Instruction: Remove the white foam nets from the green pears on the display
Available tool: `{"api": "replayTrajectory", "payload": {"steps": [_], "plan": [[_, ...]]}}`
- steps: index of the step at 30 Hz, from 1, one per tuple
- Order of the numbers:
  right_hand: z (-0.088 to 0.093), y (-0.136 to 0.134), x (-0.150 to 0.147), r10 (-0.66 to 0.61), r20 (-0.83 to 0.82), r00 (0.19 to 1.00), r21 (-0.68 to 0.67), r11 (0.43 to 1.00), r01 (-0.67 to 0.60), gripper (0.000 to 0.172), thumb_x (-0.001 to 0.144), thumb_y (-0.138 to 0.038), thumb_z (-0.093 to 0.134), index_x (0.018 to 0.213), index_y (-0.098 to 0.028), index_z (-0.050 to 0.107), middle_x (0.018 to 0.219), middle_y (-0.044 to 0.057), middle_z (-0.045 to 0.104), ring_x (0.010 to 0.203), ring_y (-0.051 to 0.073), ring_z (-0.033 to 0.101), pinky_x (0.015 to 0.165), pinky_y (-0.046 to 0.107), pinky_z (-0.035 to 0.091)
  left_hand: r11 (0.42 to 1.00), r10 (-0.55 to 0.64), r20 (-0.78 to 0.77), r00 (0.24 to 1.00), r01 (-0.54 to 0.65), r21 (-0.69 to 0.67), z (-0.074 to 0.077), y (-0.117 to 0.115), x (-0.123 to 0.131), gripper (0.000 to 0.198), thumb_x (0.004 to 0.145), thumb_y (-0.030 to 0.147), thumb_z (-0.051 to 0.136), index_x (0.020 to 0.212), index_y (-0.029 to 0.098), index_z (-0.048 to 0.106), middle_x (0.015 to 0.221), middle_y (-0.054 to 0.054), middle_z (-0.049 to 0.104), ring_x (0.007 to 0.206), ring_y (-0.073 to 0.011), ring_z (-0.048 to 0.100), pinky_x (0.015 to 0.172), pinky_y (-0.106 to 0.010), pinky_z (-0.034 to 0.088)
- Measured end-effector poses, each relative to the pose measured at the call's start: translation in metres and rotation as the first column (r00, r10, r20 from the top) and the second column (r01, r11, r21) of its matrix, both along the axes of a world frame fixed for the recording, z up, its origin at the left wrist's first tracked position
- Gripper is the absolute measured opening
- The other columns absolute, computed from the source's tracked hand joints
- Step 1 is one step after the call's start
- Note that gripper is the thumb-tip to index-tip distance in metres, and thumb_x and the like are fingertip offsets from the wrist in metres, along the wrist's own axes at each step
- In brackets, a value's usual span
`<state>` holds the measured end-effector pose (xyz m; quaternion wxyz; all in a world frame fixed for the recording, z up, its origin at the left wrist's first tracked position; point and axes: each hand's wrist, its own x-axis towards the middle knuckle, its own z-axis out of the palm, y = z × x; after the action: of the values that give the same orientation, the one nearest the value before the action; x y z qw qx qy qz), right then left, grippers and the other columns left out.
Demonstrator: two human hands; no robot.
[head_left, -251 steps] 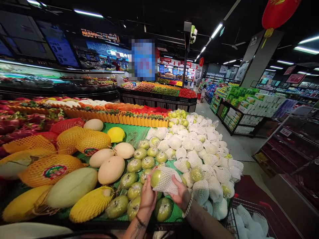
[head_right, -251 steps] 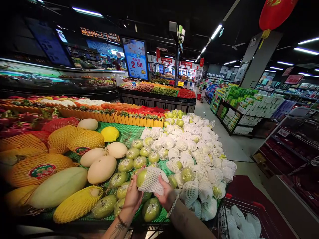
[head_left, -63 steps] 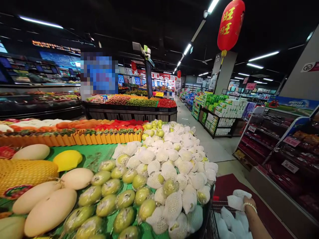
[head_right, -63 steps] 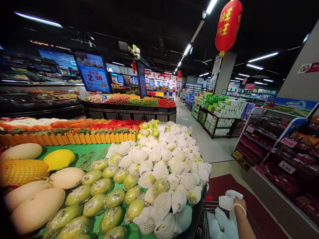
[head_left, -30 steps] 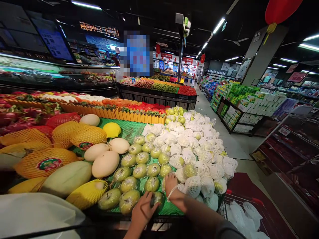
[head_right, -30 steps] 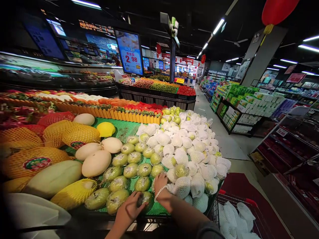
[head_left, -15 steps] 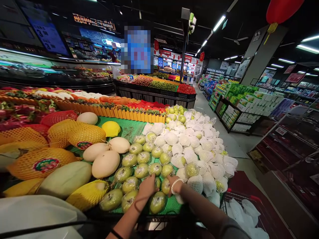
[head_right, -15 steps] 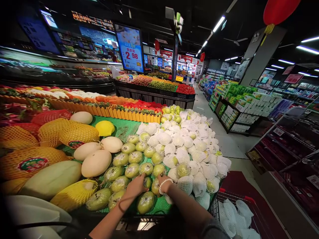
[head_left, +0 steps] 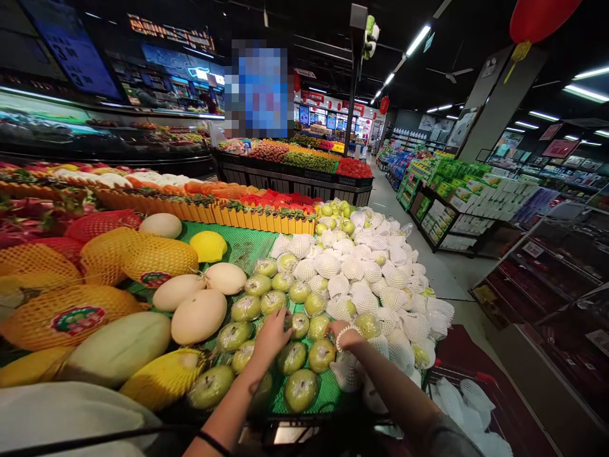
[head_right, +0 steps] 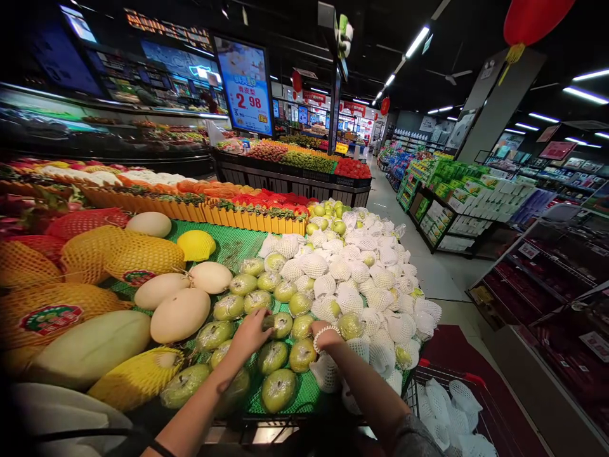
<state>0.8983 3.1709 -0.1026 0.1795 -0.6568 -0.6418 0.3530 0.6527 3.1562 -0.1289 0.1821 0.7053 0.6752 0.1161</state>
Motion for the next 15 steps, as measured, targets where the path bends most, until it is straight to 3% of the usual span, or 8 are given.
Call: {"api": "replayTrajectory", "payload": {"steps": [3, 5, 7, 10, 15], "plan": [[0.008, 0.019, -0.002, 0.018, 0.148, 0.989, -0.004, 1.000, -0.018, 0.028, 0.066, -0.002, 0.086, 0.080, -0.019, 0.070, 0.082, 0.006, 0.071, 0.089, 0.024, 0.068, 0.080, 0.030, 0.050, 0.999, -0.044, -0.070, 0.997, 0.044, 0.007, 0.003, 0.017, 0.006, 0.060, 0.082, 0.029, 0.081, 0.137, 0.012, 0.064, 0.153, -0.024, 0.063, 0.151, -0.0418, 0.051, 0.126, -0.050, 0.037], [0.007, 0.024, -0.008, 0.054, 0.215, 0.975, -0.011, 0.999, -0.053, 0.038, 0.064, -0.007, 0.093, 0.091, -0.020, 0.072, 0.095, 0.010, 0.074, 0.103, 0.029, 0.069, 0.086, 0.033, 0.051, 0.996, -0.090, -0.099, 0.991, 0.087, -0.032, 0.002, 0.025, 0.009, 0.063, 0.076, 0.037, 0.089, 0.130, 0.011, 0.068, 0.142, -0.026, 0.070, 0.146, -0.0435, 0.056, 0.131, -0.053, 0.030], [0.002, 0.023, -0.018, 0.121, 0.265, 0.957, -0.032, 0.993, -0.117, 0.054, 0.056, -0.015, 0.102, 0.101, -0.021, 0.072, 0.104, 0.011, 0.075, 0.111, 0.033, 0.070, 0.092, 0.035, 0.052, 0.990, -0.130, -0.111, 0.985, 0.122, -0.075, -0.001, 0.030, 0.010, 0.067, 0.075, 0.043, 0.091, 0.130, 0.011, 0.069, 0.133, -0.025, 0.075, 0.138, -0.0424, 0.065, 0.134, -0.055, 0.025], [-0.012, 0.017, -0.036, 0.186, 0.329, 0.926, -0.052, 0.983, -0.179, 0.073, 0.054, -0.027, 0.107, 0.117, -0.021, 0.071, 0.117, 0.015, 0.075, 0.119, 0.038, 0.070, 0.100, 0.040, 0.054, 0.979, -0.181, -0.111, 0.977, 0.169, -0.114, -0.005, 0.033, 0.007, 0.075, 0.073, 0.041, 0.092, 0.139, 0.016, 0.066, 0.138, -0.020, 0.076, 0.137, -0.0377, 0.068, 0.137, -0.054, 0.020], [-0.031, 0.018, -0.052, 0.103, 0.411, 0.906, -0.003, 0.994, -0.111, 0.084, 0.057, -0.024, 0.106, 0.133, -0.021, 0.070, 0.131, 0.024, 0.072, 0.122, 0.043, 0.071, 0.101, 0.045, 0.055, 0.967, -0.237, -0.139, 0.962, 0.221, -0.124, -0.010, 0.030, 0.005, 0.077, 0.076, 0.039, 0.086, 0.146, 0.018, 0.061, 0.140, -0.017, 0.076, 0.139, -0.0346, 0.067, 0.138, -0.050, 0.021]]}}
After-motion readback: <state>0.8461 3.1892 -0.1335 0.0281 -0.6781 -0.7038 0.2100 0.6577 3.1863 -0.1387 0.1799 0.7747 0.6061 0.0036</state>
